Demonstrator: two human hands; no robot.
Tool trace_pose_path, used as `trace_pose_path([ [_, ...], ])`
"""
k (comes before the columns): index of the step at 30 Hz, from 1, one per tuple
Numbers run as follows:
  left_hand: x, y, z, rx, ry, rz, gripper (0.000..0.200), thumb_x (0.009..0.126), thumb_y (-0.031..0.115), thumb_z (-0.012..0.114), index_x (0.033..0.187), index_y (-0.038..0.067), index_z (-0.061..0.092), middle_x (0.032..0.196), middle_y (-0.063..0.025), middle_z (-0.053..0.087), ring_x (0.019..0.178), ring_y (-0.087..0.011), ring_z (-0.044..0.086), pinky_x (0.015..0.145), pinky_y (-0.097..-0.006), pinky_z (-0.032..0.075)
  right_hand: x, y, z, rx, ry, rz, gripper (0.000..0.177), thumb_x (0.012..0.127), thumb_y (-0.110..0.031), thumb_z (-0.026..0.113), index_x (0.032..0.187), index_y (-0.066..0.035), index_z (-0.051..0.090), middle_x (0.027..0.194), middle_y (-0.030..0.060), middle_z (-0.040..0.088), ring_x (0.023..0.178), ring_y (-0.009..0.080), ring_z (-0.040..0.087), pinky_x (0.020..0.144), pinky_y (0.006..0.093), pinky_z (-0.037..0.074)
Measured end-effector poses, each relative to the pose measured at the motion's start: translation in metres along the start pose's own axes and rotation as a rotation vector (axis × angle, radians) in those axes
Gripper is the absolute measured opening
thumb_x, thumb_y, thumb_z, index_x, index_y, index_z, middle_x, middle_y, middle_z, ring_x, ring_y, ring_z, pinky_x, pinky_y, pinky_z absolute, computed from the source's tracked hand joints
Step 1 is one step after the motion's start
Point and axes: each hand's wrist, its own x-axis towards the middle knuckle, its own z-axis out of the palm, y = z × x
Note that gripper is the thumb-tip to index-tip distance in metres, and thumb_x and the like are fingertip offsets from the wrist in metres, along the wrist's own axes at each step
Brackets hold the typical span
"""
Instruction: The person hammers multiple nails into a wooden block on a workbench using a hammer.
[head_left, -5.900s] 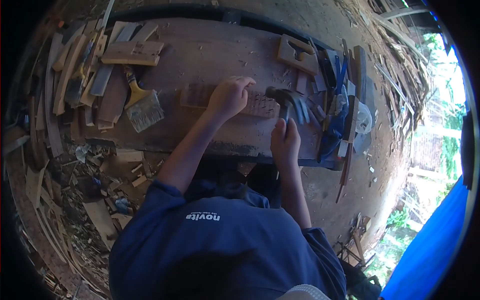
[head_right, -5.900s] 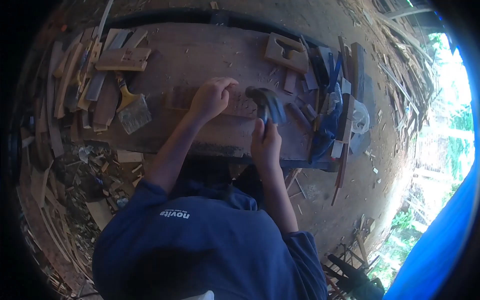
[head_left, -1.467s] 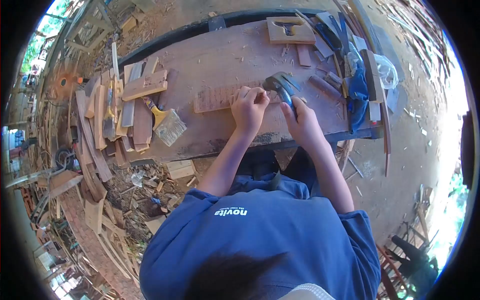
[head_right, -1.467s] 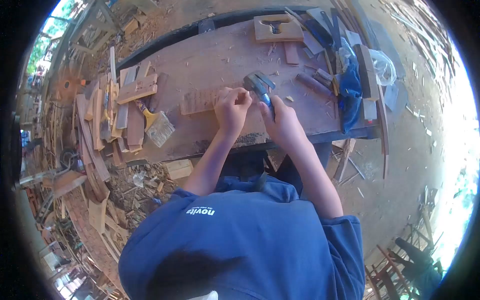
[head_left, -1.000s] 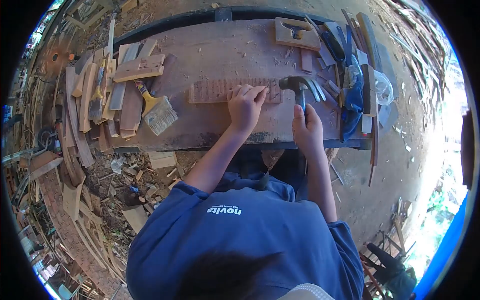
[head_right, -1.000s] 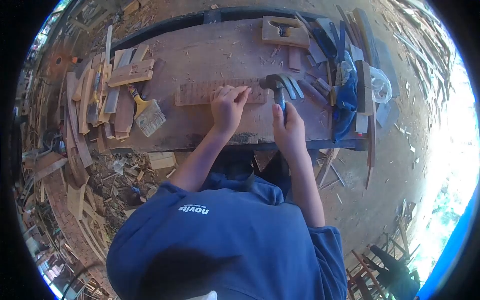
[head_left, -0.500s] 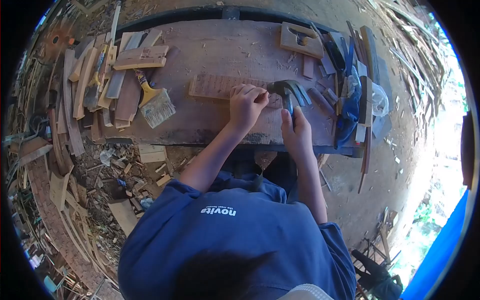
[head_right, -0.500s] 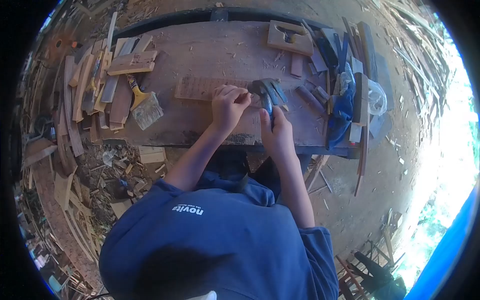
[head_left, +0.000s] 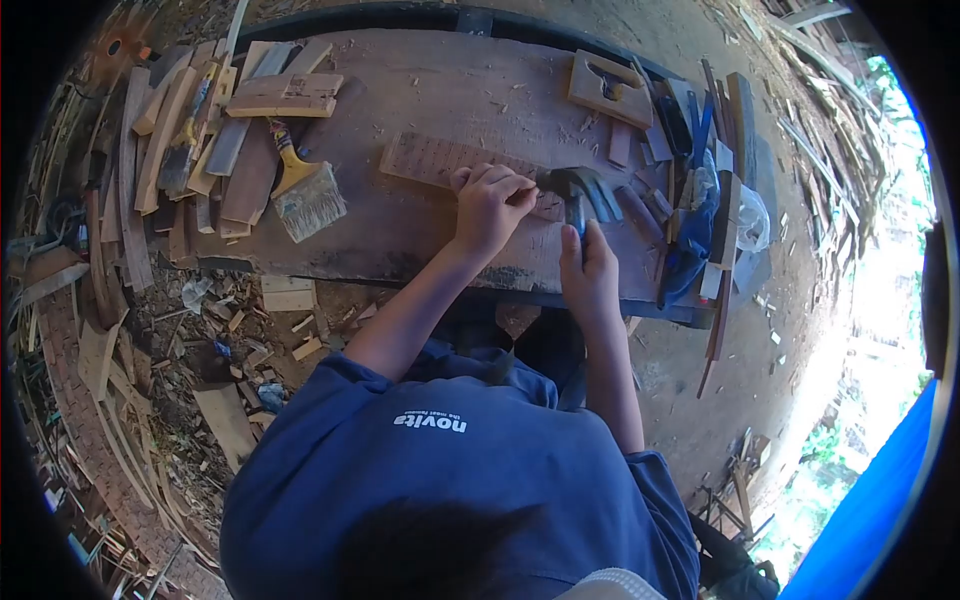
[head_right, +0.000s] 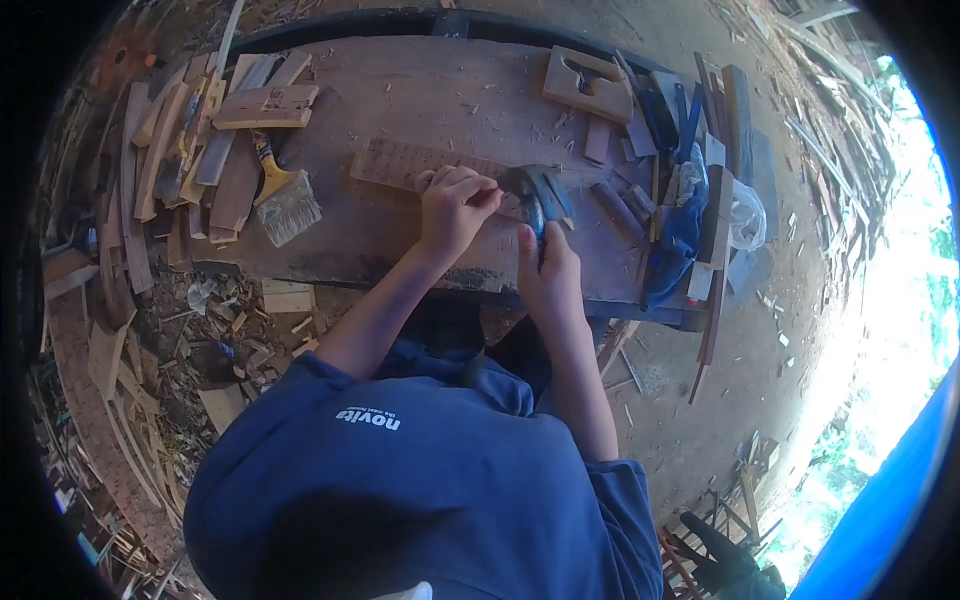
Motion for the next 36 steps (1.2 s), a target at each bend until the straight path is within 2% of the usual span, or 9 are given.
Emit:
trace_pose_path([
  [1, 0.000, -0.001, 0.000, 0.003, -0.011, -0.008, 0.012, 0.071, 0.014, 0.079, 0.077, 0.016, 0.069, 0.076, 0.0056, 0.064, 0.078, -0.0166, 0.059, 0.082, -0.0356, 0.034, 0.000, -0.004, -0.001, -0.021, -0.051, 0.032, 0.031, 0.099, -0.028, 0.054, 0.093, 0.003, 0.053, 0.073, 0.0248, 0.058, 0.063, 0.0353, 0.058, 0.062, 0.0400, 0.045],
  [7, 0.001, 0.001, -0.003, 0.008, 0.004, 0.011, 0.012, 0.072, 0.017, 0.080, 0.079, 0.016, 0.070, 0.076, 0.0054, 0.063, 0.078, -0.0165, 0.060, 0.082, -0.0357, 0.034, 0.003, -0.019, -0.008, -0.031, -0.017, 0.029, 0.029, 0.098, -0.027, 0.054, 0.094, 0.002, 0.053, 0.074, 0.0266, 0.057, 0.068, 0.0437, 0.057, 0.063, 0.0418, 0.046],
  [13, 0.001, -0.001, -0.017, -0.054, -0.141, 0.007, 0.029, 0.066, 0.027, 0.084, 0.091, 0.017, 0.070, 0.086, 0.0044, 0.063, 0.088, -0.0168, 0.059, 0.087, -0.0377, 0.032, 0.005, -0.021, -0.012, -0.180, -0.052, -0.027, 0.027, 0.099, -0.024, 0.053, 0.092, 0.002, 0.051, 0.072, 0.0252, 0.056, 0.066, 0.0412, 0.057, 0.063, 0.0408, 0.046],
  [16, -0.001, -0.005, -0.021, -0.048, -0.236, 0.017, 0.040, 0.064, 0.031, 0.085, 0.098, 0.016, 0.070, 0.090, 0.0040, 0.062, 0.094, -0.0164, 0.057, 0.089, -0.0381, 0.031, 0.005, -0.030, -0.015, -0.099, -0.041, 0.021, 0.028, 0.099, -0.025, 0.053, 0.094, 0.002, 0.052, 0.074, 0.0261, 0.057, 0.068, 0.0420, 0.058, 0.065, 0.0420, 0.046],
  [22, -0.002, -0.006, -0.017, -0.046, -0.223, -0.017, 0.040, 0.064, 0.029, 0.085, 0.099, 0.017, 0.069, 0.091, 0.0044, 0.062, 0.095, -0.0161, 0.057, 0.090, -0.0381, 0.030, 0.006, -0.025, -0.010, -0.201, -0.108, 0.002, 0.029, 0.100, -0.026, 0.052, 0.096, 0.002, 0.053, 0.076, 0.0257, 0.058, 0.071, 0.0397, 0.061, 0.068, 0.0413, 0.047],
  [28, -0.002, -0.003, -0.017, -0.062, -0.220, -0.022, 0.039, 0.064, 0.028, 0.085, 0.096, 0.015, 0.069, 0.091, 0.0047, 0.062, 0.094, -0.0162, 0.057, 0.090, -0.0373, 0.029, 0.004, -0.027, -0.007, -0.103, -0.023, 0.014, 0.030, 0.100, -0.028, 0.052, 0.095, 0.002, 0.053, 0.078, 0.0252, 0.059, 0.074, 0.0405, 0.061, 0.069, 0.0417, 0.047],
  [32, -0.002, -0.004, -0.015, -0.036, -0.176, -0.022, 0.038, 0.063, 0.027, 0.086, 0.096, 0.017, 0.069, 0.090, 0.0047, 0.062, 0.093, -0.0163, 0.056, 0.090, -0.0370, 0.029, 0.008, -0.015, -0.007, -0.179, -0.077, -0.020, 0.030, 0.100, -0.028, 0.051, 0.095, 0.001, 0.053, 0.078, 0.0247, 0.059, 0.074, 0.0405, 0.061, 0.068, 0.0407, 0.047],
  [34, -0.002, -0.004, -0.017, -0.075, -0.212, -0.038, 0.038, 0.063, 0.026, 0.086, 0.096, 0.017, 0.069, 0.089, 0.0049, 0.063, 0.093, -0.0161, 0.056, 0.090, -0.0371, 0.029, 0.008, -0.026, -0.012, -0.129, -0.084, 0.096, 0.031, 0.100, -0.029, 0.051, 0.094, 0.001, 0.053, 0.074, 0.0225, 0.058, 0.067, 0.0345, 0.059, 0.065, 0.0396, 0.046],
  [36, -0.002, -0.003, -0.017, -0.080, -0.209, -0.043, 0.039, 0.063, 0.026, 0.086, 0.096, 0.017, 0.069, 0.089, 0.0050, 0.063, 0.093, -0.0162, 0.056, 0.090, -0.0372, 0.030, 0.006, -0.027, -0.009, -0.096, -0.052, 0.072, 0.032, 0.100, -0.029, 0.051, 0.093, 0.001, 0.052, 0.072, 0.0205, 0.056, 0.065, 0.0303, 0.056, 0.064, 0.0393, 0.045],
])
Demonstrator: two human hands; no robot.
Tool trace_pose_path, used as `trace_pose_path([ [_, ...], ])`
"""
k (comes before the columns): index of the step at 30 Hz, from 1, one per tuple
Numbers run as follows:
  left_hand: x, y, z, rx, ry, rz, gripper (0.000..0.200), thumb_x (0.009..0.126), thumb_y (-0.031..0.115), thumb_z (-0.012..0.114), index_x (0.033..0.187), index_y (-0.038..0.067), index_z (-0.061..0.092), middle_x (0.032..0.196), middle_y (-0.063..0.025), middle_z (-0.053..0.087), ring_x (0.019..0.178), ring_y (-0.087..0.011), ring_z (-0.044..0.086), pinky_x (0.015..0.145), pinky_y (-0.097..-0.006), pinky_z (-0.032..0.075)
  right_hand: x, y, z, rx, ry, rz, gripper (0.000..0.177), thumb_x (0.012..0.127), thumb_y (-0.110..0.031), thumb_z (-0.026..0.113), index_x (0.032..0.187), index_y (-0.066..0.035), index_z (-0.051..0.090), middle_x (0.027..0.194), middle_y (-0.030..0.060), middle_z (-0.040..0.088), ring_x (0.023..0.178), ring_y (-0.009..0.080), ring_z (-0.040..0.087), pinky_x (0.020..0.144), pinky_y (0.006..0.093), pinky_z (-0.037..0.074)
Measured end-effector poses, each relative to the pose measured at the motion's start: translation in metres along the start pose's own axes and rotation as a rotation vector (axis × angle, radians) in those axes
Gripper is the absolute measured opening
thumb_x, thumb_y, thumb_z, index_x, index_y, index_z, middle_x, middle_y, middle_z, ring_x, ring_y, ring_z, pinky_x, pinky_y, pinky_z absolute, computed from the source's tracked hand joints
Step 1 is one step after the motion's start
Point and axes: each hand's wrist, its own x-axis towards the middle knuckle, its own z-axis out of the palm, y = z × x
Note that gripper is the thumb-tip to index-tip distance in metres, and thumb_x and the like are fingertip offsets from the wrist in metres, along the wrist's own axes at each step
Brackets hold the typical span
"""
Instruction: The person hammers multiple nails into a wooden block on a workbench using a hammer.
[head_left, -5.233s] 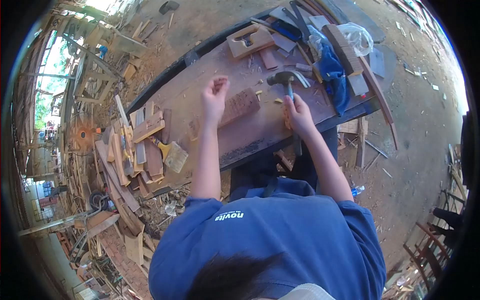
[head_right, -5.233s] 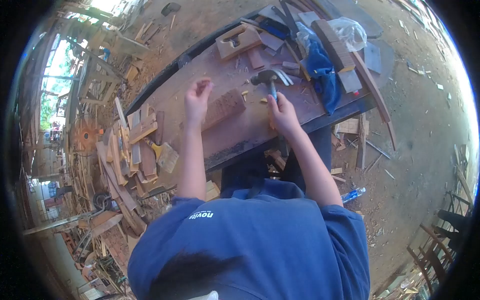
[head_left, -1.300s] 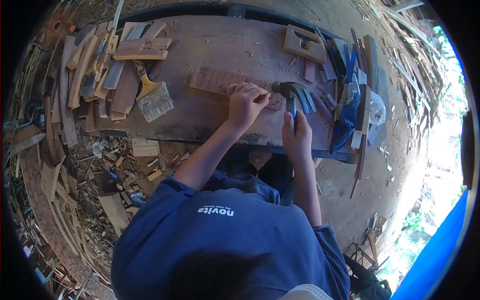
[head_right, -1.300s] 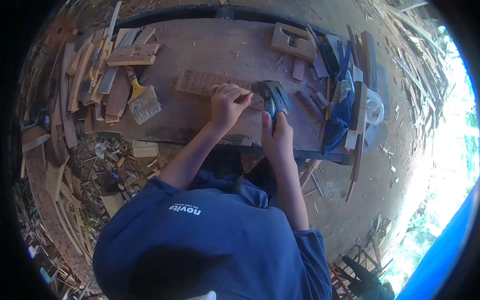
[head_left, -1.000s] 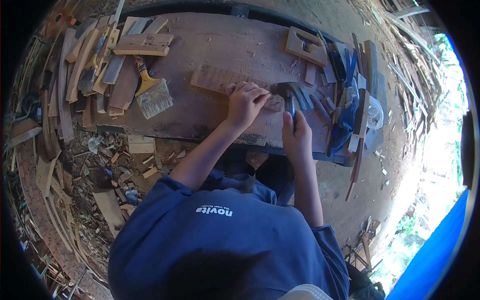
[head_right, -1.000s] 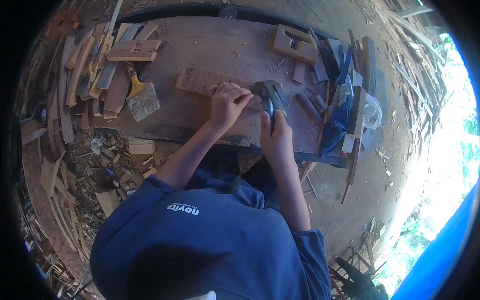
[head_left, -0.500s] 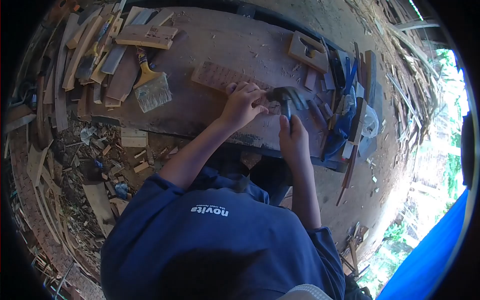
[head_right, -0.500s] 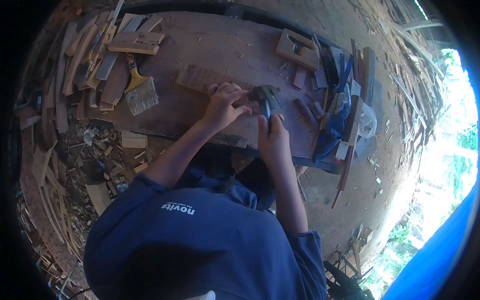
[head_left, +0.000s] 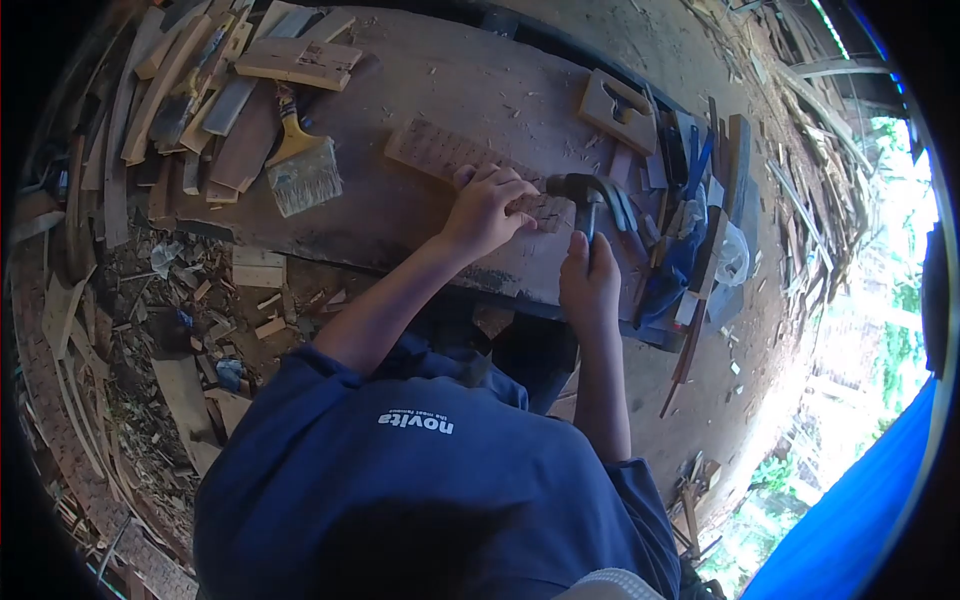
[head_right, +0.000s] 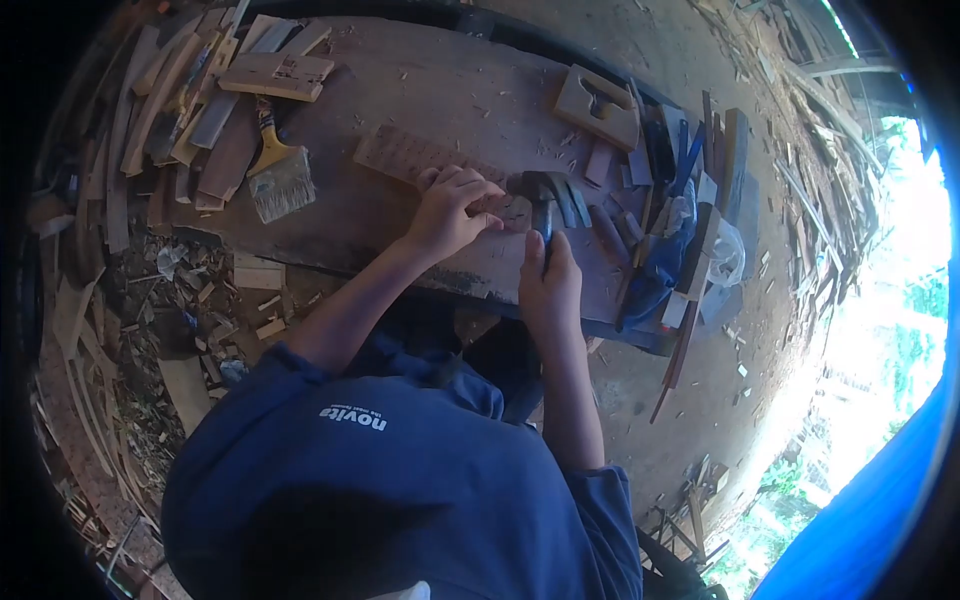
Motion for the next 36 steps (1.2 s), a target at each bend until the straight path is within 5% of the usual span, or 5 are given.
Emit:
trace_pose_path([
  [5, 0.001, 0.001, -0.001, 0.001, 0.036, 0.009, 0.039, 0.063, 0.024, 0.086, 0.097, 0.018, 0.068, 0.089, 0.0050, 0.062, 0.093, -0.0161, 0.056, 0.090, -0.0373, 0.030, 0.005, 0.012, 0.003, -0.102, 0.010, -0.068, 0.032, 0.100, -0.029, 0.051, 0.091, 0.002, 0.051, 0.066, 0.0170, 0.052, 0.059, 0.0233, 0.048, 0.059, 0.0387, 0.043],
  [10, 0.001, 0.001, -0.001, -0.025, -0.019, -0.024, 0.039, 0.063, 0.025, 0.086, 0.097, 0.018, 0.068, 0.091, 0.0043, 0.063, 0.094, -0.0166, 0.056, 0.092, -0.0377, 0.030, 0.002, -0.001, 0.002, -0.049, 0.082, -0.077, 0.030, 0.100, -0.027, 0.051, 0.089, 0.002, 0.049, 0.071, 0.0254, 0.055, 0.065, 0.0430, 0.054, 0.061, 0.0427, 0.044],
  [19, 0.001, 0.001, -0.001, -0.005, -0.029, -0.013, 0.041, 0.064, 0.027, 0.085, 0.100, 0.017, 0.069, 0.093, 0.0042, 0.063, 0.097, -0.0169, 0.056, 0.093, -0.0385, 0.030, 0.002, -0.008, -0.001, -0.056, 0.068, -0.084, 0.029, 0.099, -0.026, 0.052, 0.091, 0.002, 0.049, 0.074, 0.0306, 0.057, 0.073, 0.0518, 0.057, 0.061, 0.0475, 0.046],
  [22, 0.001, 0.001, -0.001, 0.043, -0.020, -0.016, 0.041, 0.065, 0.028, 0.085, 0.100, 0.017, 0.069, 0.092, 0.0040, 0.062, 0.098, -0.0169, 0.056, 0.093, -0.0384, 0.030, 0.004, -0.002, 0.010, -0.178, 0.024, -0.152, 0.032, 0.100, -0.028, 0.051, 0.092, 0.003, 0.050, 0.074, 0.0248, 0.055, 0.064, 0.0376, 0.054, 0.062, 0.0409, 0.045],
  [36, 0.001, 0.002, 0.000, 0.037, -0.033, -0.013, 0.039, 0.066, 0.026, 0.085, 0.100, 0.017, 0.068, 0.091, 0.0029, 0.060, 0.097, -0.0183, 0.055, 0.092, -0.0391, 0.029, 0.002, -0.008, 0.005, -0.155, 0.030, -0.154, 0.028, 0.099, -0.025, 0.053, 0.092, 0.002, 0.048, 0.072, 0.0299, 0.056, 0.073, 0.0520, 0.055, 0.059, 0.0454, 0.046],
])
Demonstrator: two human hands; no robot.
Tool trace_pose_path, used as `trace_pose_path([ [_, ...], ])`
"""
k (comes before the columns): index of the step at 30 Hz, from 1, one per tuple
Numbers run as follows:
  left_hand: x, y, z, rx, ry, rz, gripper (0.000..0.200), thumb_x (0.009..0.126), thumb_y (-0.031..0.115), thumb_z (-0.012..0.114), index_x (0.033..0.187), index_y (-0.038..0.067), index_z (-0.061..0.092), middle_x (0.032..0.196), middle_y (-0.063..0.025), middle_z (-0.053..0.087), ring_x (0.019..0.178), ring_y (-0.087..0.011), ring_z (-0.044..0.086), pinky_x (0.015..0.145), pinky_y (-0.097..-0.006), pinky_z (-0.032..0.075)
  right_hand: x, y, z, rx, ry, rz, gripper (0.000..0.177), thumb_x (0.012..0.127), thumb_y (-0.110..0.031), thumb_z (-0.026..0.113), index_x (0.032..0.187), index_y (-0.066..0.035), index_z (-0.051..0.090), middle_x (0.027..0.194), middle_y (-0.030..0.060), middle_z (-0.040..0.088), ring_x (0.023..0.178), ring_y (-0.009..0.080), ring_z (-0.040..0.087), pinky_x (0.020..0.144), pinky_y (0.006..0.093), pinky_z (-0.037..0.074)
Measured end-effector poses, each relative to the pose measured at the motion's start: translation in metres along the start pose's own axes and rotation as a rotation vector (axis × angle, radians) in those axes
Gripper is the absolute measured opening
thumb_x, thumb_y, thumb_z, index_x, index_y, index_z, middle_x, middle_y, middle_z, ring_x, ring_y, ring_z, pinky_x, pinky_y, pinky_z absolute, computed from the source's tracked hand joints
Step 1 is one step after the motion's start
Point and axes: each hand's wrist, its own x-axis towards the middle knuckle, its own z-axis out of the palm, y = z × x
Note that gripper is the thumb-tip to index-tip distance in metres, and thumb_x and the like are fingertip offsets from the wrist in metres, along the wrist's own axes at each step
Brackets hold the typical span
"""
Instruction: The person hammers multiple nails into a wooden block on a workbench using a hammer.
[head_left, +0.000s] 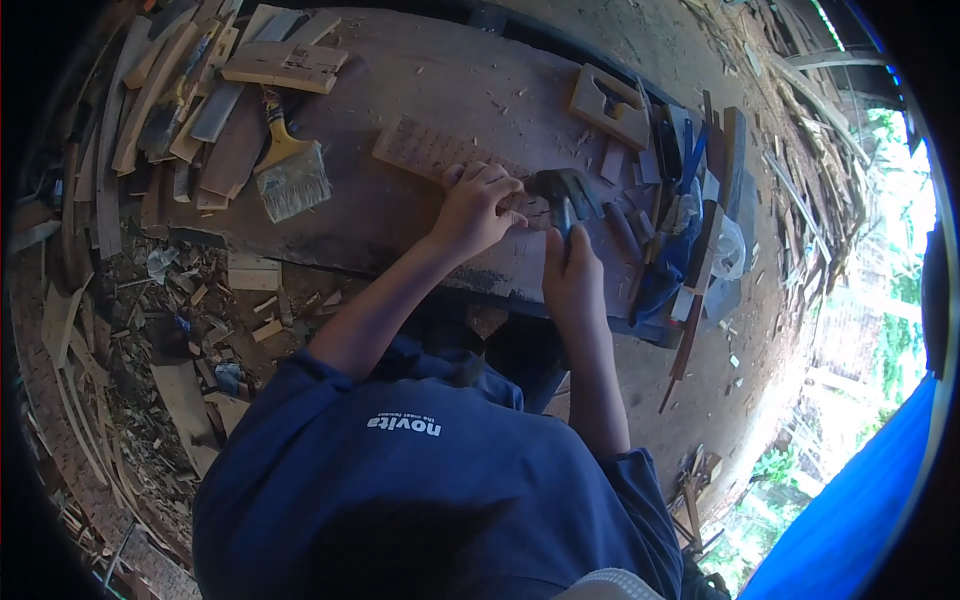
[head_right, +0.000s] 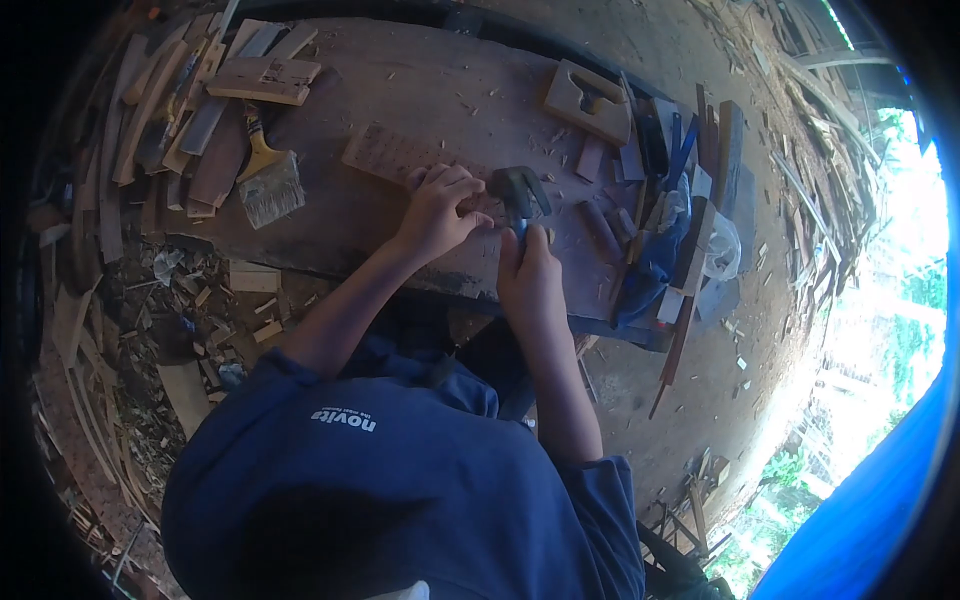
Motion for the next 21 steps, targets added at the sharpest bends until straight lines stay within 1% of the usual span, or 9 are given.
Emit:
trace_pose_path([
  [4, 0.001, 0.001, -0.001, -0.016, -0.005, -0.004, 0.040, 0.066, 0.026, 0.085, 0.100, 0.016, 0.068, 0.091, 0.0025, 0.060, 0.098, -0.0187, 0.055, 0.093, -0.0401, 0.029, -0.002, -0.004, 0.001, 0.131, 0.045, 0.104, 0.028, 0.099, -0.026, 0.054, 0.093, 0.002, 0.049, 0.072, 0.0297, 0.056, 0.072, 0.0515, 0.055, 0.060, 0.0447, 0.046],
  [6, 0.002, 0.001, -0.001, -0.003, -0.017, -0.007, 0.039, 0.066, 0.026, 0.084, 0.100, 0.016, 0.068, 0.092, 0.0026, 0.060, 0.098, -0.0188, 0.056, 0.092, -0.0400, 0.029, -0.002, 0.008, 0.012, 0.006, 0.024, -0.022, 0.029, 0.099, -0.026, 0.054, 0.094, 0.001, 0.049, 0.070, 0.0271, 0.054, 0.062, 0.0434, 0.056, 0.058, 0.0426, 0.045],
  [10, 0.002, 0.000, 0.000, 0.027, -0.037, -0.028, 0.039, 0.066, 0.027, 0.084, 0.100, 0.016, 0.068, 0.094, 0.0029, 0.061, 0.099, -0.0186, 0.056, 0.092, -0.0402, 0.030, -0.005, 0.016, 0.005, 0.062, -0.041, -0.005, 0.025, 0.099, -0.023, 0.053, 0.100, 0.002, 0.048, 0.069, 0.0292, 0.056, 0.067, 0.0511, 0.057, 0.060, 0.0488, 0.046],
  [12, 0.002, -0.001, 0.000, 0.018, -0.051, -0.024, 0.039, 0.066, 0.025, 0.084, 0.100, 0.017, 0.068, 0.096, 0.0024, 0.061, 0.101, -0.0189, 0.055, 0.093, -0.0405, 0.029, -0.004, 0.038, 0.009, 0.151, 0.101, -0.090, 0.024, 0.100, -0.024, 0.052, 0.097, -0.001, 0.047, 0.064, 0.0186, 0.054, 0.051, 0.0369, 0.054, 0.050, 0.0404, 0.044],
  [13, 0.002, -0.001, 0.000, 0.010, -0.065, -0.027, 0.039, 0.065, 0.024, 0.085, 0.101, 0.017, 0.068, 0.098, 0.0018, 0.060, 0.103, -0.0193, 0.054, 0.094, -0.0407, 0.028, -0.006, 0.045, 0.007, 0.155, 0.106, -0.091, 0.024, 0.100, -0.024, 0.052, 0.097, -0.001, 0.047, 0.064, 0.0186, 0.054, 0.051, 0.0369, 0.054, 0.050, 0.0404, 0.044],
  [15, 0.002, 0.000, -0.001, 0.018, -0.057, -0.006, 0.040, 0.065, 0.026, 0.085, 0.101, 0.017, 0.069, 0.096, 0.0021, 0.061, 0.101, -0.0191, 0.055, 0.094, -0.0407, 0.029, -0.012, 0.055, 0.001, 0.855, 0.087, 0.295, 0.025, 0.102, -0.029, 0.048, 0.093, -0.006, 0.046, 0.061, 0.0061, 0.048, 0.042, 0.0179, 0.045, 0.040, 0.0297, 0.037],
  [16, 0.003, 0.000, -0.002, 0.020, -0.050, 0.010, 0.040, 0.065, 0.027, 0.085, 0.101, 0.017, 0.069, 0.094, 0.0024, 0.061, 0.099, -0.0189, 0.056, 0.094, -0.0406, 0.029, -0.011, 0.061, -0.001, 0.864, 0.094, 0.294, 0.025, 0.102, -0.029, 0.048, 0.093, -0.006, 0.046, 0.061, 0.0061, 0.048, 0.042, 0.0179, 0.045, 0.040, 0.0297, 0.037],
  [18, 0.006, 0.001, -0.004, 0.023, -0.077, 0.009, 0.040, 0.066, 0.027, 0.085, 0.101, 0.017, 0.069, 0.094, 0.0024, 0.061, 0.099, -0.0191, 0.056, 0.095, -0.0405, 0.029, -0.012, 0.078, -0.006, 1.055, 0.160, 0.301, 0.028, 0.105, -0.034, 0.042, 0.090, -0.011, 0.047, 0.058, -0.0013, 0.039, 0.040, 0.0068, 0.036, 0.034, 0.0227, 0.029],
  [21, 0.006, 0.004, -0.005, 0.024, -0.117, -0.012, 0.040, 0.066, 0.028, 0.085, 0.101, 0.017, 0.070, 0.094, 0.0022, 0.061, 0.098, -0.0193, 0.056, 0.095, -0.0404, 0.029, -0.014, 0.112, -0.002, 1.056, 0.183, 0.344, 0.030, 0.105, -0.037, 0.041, 0.091, -0.010, 0.047, 0.058, -0.0007, 0.040, 0.041, 0.0075, 0.036, 0.035, 0.0232, 0.030],
])
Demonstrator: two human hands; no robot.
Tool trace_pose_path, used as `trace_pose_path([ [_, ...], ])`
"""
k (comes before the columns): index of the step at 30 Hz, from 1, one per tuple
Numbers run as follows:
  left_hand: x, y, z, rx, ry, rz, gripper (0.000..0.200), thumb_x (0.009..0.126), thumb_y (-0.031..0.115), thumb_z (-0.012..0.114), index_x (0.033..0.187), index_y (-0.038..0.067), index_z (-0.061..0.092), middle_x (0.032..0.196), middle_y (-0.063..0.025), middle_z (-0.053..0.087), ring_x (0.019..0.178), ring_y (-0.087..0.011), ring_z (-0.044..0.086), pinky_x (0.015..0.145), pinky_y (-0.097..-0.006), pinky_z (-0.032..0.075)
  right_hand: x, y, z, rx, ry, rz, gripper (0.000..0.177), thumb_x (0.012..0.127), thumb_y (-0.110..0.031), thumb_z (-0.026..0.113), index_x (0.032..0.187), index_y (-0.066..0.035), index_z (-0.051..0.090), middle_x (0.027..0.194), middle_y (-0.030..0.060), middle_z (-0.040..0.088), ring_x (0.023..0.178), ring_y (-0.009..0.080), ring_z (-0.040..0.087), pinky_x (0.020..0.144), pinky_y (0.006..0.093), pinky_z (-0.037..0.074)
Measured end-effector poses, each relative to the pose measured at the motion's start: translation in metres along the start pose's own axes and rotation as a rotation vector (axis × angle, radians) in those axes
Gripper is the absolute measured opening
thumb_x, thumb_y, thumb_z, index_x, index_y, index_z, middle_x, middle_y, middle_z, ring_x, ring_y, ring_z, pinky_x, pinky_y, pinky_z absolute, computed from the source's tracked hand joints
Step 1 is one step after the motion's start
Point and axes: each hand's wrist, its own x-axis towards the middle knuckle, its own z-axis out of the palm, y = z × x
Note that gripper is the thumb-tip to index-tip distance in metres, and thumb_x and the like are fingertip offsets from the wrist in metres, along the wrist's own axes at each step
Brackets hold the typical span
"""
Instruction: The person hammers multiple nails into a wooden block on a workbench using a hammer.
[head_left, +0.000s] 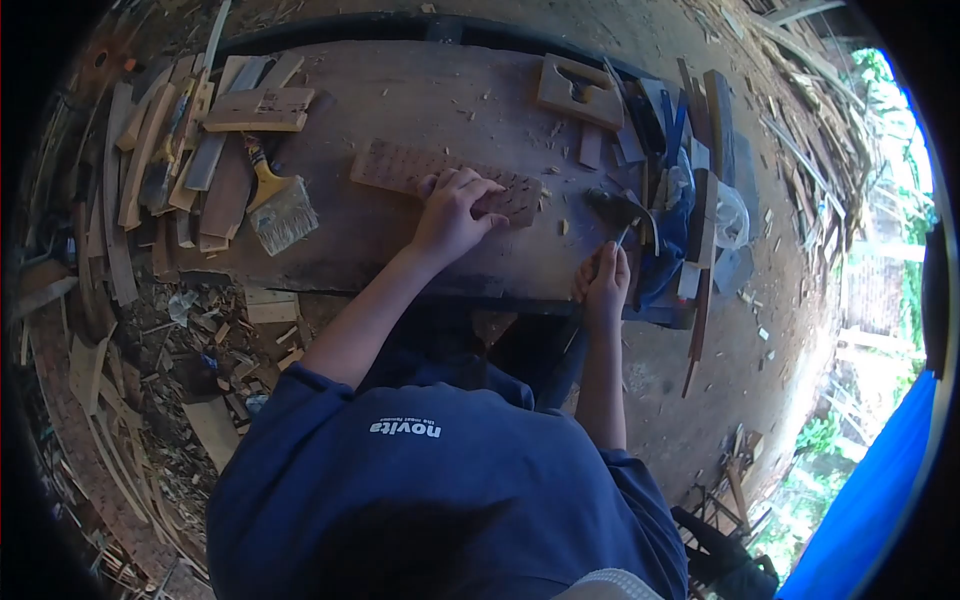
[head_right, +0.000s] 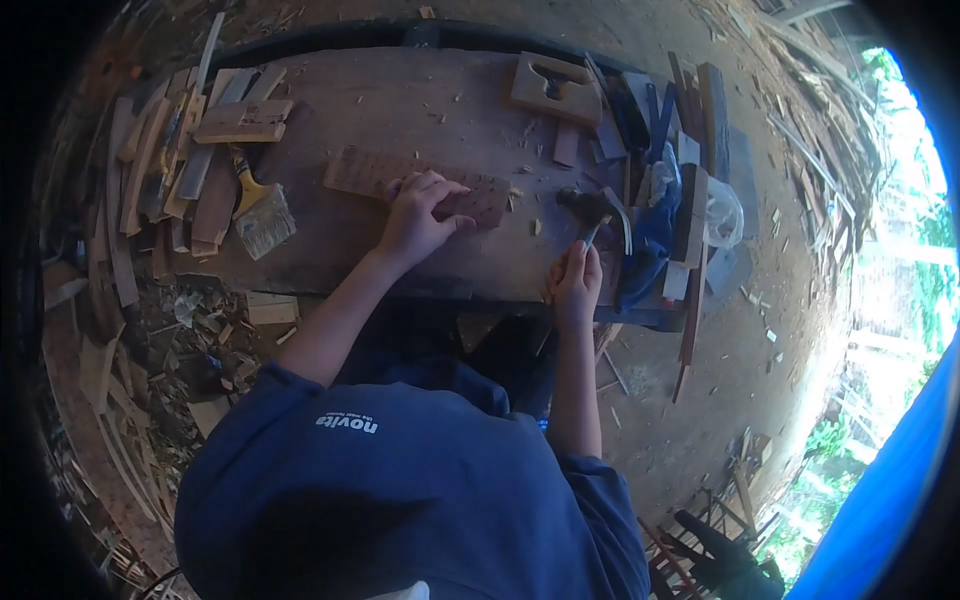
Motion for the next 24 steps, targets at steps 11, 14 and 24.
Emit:
trace_pose_path([
  [11, -0.003, -0.001, 0.006, 0.074, 0.043, 0.111, 0.050, 0.065, 0.030, 0.084, 0.112, 0.021, 0.072, 0.094, 0.0025, 0.059, 0.094, -0.0190, 0.054, 0.092, -0.0399, 0.028, 0.008, 0.020, -0.010, 0.010, 0.030, 0.017, 0.029, 0.104, -0.037, 0.044, 0.090, -0.011, 0.046, 0.060, -0.0014, 0.040, 0.042, 0.0070, 0.037, 0.035, 0.0230, 0.031],
  [14, -0.001, 0.005, 0.006, 0.156, 0.021, 0.091, 0.048, 0.064, 0.030, 0.084, 0.110, 0.021, 0.073, 0.094, 0.0027, 0.060, 0.095, -0.0185, 0.053, 0.092, -0.0396, 0.028, 0.007, 0.021, -0.010, 0.003, 0.012, 0.018, 0.030, 0.104, -0.037, 0.045, 0.087, -0.011, 0.045, 0.060, -0.0019, 0.040, 0.043, 0.0067, 0.038, 0.035, 0.0228, 0.031],
  [24, -0.002, 0.004, 0.011, 0.089, 0.063, 0.010, 0.045, 0.060, 0.029, 0.086, 0.103, 0.021, 0.076, 0.090, 0.0051, 0.065, 0.092, -0.0141, 0.056, 0.090, -0.0355, 0.029, 0.007, 0.019, -0.006, -0.053, 0.017, -0.031, 0.030, 0.104, -0.035, 0.045, 0.086, -0.011, 0.044, 0.059, -0.0027, 0.040, 0.042, 0.0063, 0.038, 0.036, 0.0228, 0.033],
])
